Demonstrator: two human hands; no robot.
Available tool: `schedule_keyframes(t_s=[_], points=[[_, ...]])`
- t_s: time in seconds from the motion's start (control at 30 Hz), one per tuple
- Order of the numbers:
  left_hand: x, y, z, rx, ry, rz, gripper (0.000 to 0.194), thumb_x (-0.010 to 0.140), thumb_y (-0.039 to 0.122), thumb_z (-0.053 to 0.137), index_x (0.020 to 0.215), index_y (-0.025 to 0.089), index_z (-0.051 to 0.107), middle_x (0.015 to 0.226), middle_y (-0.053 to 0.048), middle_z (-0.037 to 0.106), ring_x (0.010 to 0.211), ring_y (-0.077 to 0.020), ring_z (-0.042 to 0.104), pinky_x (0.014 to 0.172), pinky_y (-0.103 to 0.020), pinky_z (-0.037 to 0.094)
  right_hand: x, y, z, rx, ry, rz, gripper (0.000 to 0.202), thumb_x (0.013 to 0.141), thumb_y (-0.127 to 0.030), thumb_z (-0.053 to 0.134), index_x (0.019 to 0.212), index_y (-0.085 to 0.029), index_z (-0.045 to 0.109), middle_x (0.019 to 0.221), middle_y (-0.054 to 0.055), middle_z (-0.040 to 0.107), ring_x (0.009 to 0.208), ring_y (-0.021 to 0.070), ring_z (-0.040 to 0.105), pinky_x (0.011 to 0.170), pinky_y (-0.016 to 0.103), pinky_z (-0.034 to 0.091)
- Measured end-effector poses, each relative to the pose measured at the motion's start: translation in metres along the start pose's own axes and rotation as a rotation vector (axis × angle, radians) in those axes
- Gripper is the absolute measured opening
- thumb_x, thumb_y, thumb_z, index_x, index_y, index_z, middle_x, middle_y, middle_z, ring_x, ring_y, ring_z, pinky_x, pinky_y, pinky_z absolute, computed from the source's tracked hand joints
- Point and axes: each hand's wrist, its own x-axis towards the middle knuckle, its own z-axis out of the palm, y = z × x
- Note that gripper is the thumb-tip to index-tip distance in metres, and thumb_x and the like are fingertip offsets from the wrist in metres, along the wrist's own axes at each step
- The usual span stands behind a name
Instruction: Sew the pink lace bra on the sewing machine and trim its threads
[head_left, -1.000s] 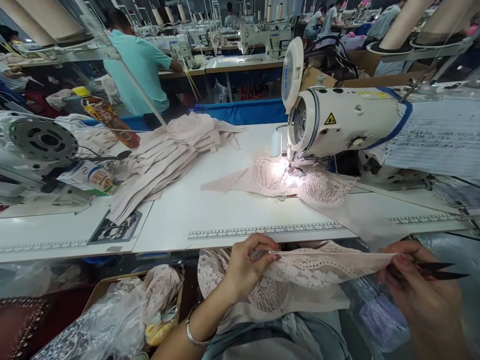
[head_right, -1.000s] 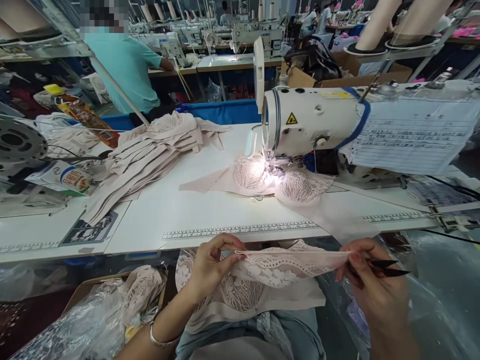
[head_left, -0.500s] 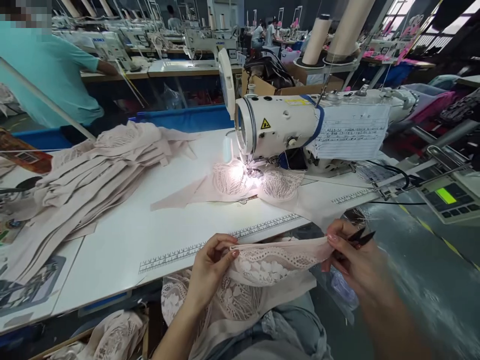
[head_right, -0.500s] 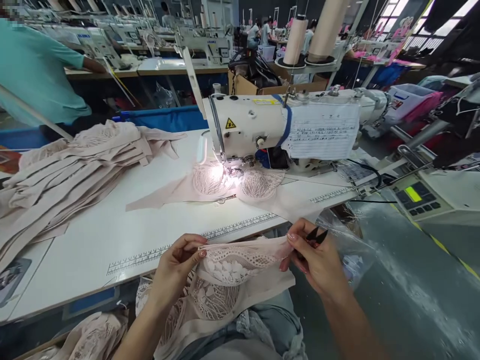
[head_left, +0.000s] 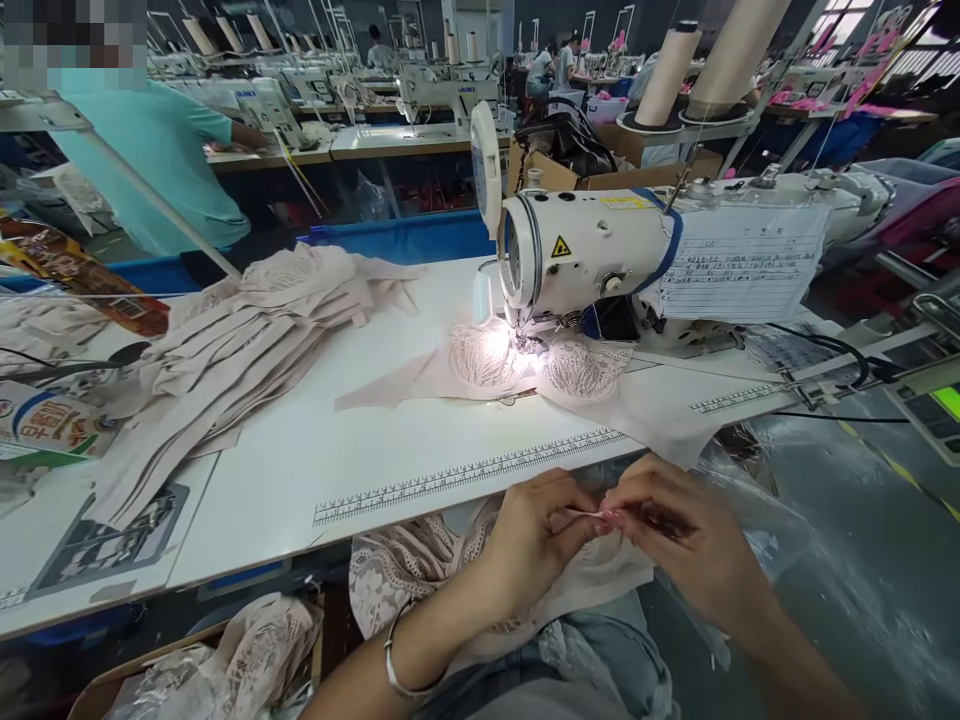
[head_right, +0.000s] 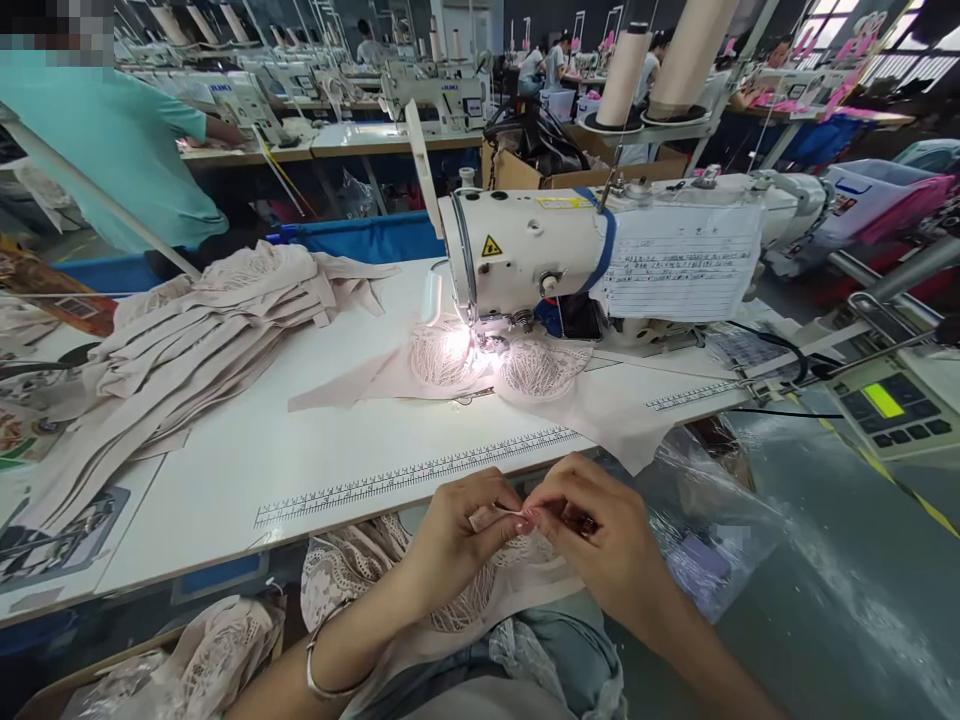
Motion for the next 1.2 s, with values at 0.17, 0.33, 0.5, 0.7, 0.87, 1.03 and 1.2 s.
schedule_keyframes(t_s=[0.17, 0.33, 0.5, 0.7, 0.87, 1.03, 1.2], points=[[0.004, 0.002, 0.001, -0.11, 0.02, -0.027, 0.011, 0.082, 0.029, 0.078, 0.081, 0.018, 0.078, 0.079, -0.006, 0.07, 0.077, -0.018, 0.063, 0.07, -0.026, 0.049, 0.002, -0.003, -0.004, 0.032, -0.023, 0.012, 0.02, 0.093, -0.033, 0.064, 0.077, -0.026, 0.074, 0.073, 0.002, 0.064, 0.053, 0.0126, 0.056, 0.045, 0.025, 0.042], [0.008, 0.005, 0.007, -0.298, 0.124, -0.18, 0.023, 0.076, 0.038, 0.082, 0.07, 0.017, 0.079, 0.067, -0.005, 0.068, 0.063, -0.0152, 0.059, 0.059, -0.025, 0.045, 0.002, 0.0, -0.008, 0.089, -0.012, 0.04, 0.021, 0.095, -0.038, 0.061, 0.084, -0.027, 0.075, 0.075, 0.003, 0.065, 0.048, 0.0111, 0.051, 0.042, 0.025, 0.038], [0.012, 0.007, 0.005, -0.469, 0.128, -0.281, 0.03, 0.07, 0.046, 0.085, 0.073, 0.016, 0.079, 0.067, -0.005, 0.069, 0.06, -0.0129, 0.056, 0.053, -0.022, 0.044, -0.001, 0.016, -0.012, 0.057, 0.091, 0.131, 0.028, 0.095, -0.045, 0.06, 0.08, -0.024, 0.071, 0.073, 0.003, 0.062, 0.053, 0.0129, 0.05, 0.044, 0.025, 0.037], [0.014, -0.003, 0.0, -0.558, 0.173, -0.396, 0.036, 0.065, 0.048, 0.088, 0.072, 0.014, 0.076, 0.062, -0.002, 0.065, 0.053, -0.0087, 0.051, 0.044, -0.017, 0.039, -0.007, 0.036, -0.011, 0.038, 0.018, 0.171, 0.031, 0.096, -0.046, 0.057, 0.078, -0.024, 0.07, 0.072, 0.002, 0.058, 0.056, 0.0139, 0.051, 0.048, 0.026, 0.037], [0.014, -0.006, -0.001, -0.608, 0.215, -0.44, 0.037, 0.065, 0.048, 0.088, 0.075, 0.014, 0.075, 0.063, -0.001, 0.068, 0.047, -0.0073, 0.05, 0.038, -0.016, 0.037, -0.014, 0.053, -0.011, 0.015, -0.144, 0.194, 0.028, 0.096, -0.048, 0.057, 0.087, -0.025, 0.073, 0.076, 0.002, 0.059, 0.054, 0.0129, 0.049, 0.047, 0.026, 0.038], [0.015, -0.004, -0.001, -0.605, 0.23, -0.424, 0.037, 0.066, 0.048, 0.088, 0.074, 0.014, 0.074, 0.064, -0.002, 0.07, 0.05, -0.0094, 0.057, 0.043, -0.018, 0.044, -0.015, 0.068, -0.009, -0.002, -0.324, 0.232, 0.025, 0.092, -0.048, 0.063, 0.094, -0.026, 0.073, 0.087, 0.005, 0.064, 0.066, 0.0166, 0.058, 0.053, 0.026, 0.046], [0.015, -0.009, -0.01, -0.434, 0.243, -0.225, 0.039, 0.08, 0.053, 0.077, 0.096, 0.018, 0.074, 0.103, -0.01, 0.076, 0.098, -0.0235, 0.071, 0.082, -0.031, 0.059, -0.019, 0.051, -0.025, 0.035, -0.311, 0.039, 0.05, 0.084, -0.06, 0.067, 0.052, -0.024, 0.055, 0.066, 0.003, 0.055, 0.056, 0.0167, 0.053, 0.051, 0.03, 0.047]])
